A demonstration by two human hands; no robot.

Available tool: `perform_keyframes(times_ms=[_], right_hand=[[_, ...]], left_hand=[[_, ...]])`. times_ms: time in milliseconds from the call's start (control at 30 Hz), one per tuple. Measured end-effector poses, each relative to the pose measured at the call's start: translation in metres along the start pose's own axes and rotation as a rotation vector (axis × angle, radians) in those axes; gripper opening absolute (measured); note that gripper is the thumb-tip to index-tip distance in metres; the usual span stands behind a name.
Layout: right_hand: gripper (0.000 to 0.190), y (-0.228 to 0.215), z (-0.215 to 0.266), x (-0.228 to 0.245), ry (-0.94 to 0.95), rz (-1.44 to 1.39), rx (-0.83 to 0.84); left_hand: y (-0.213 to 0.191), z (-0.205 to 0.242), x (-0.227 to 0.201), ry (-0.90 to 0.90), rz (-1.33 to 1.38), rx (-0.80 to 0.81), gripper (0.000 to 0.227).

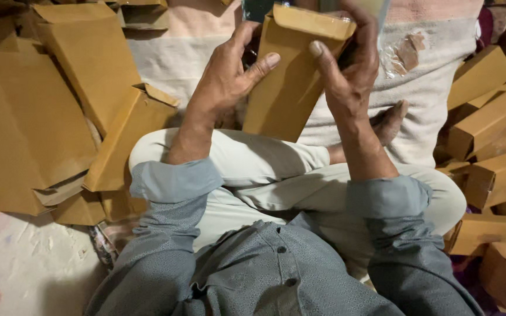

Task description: The person unpacks a smartwatch and its accessories from a white box, then repacks them into a brown cardboard box. The person places the watch, strap, and charging cable into the box and closes the flaps.

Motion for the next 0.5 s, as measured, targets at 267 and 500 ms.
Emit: perform_keyframes(times_ms=[267, 500], right_hand=[[0.030, 0.014, 0.023, -0.019, 0.249, -0.042, -0.214], [0.027, 0.010, 0.015, -0.033, 0.500, -0.395, -0.299]], left_hand=[[0.023, -0.001, 0.007, 0.137, 0.214, -0.159, 0.029], [0.004, -0.002, -0.003, 0.184, 0.002, -0.041, 0.023]])
Point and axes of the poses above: each hand's wrist, its own z-axis away from the middle knuckle, its own y-axis out of the palm, x = y × z, the point moved 1 cm from there along -z, towards the middle knuckle, and after that the axes turned 10 degrees about -y, right-handed, at the moved point
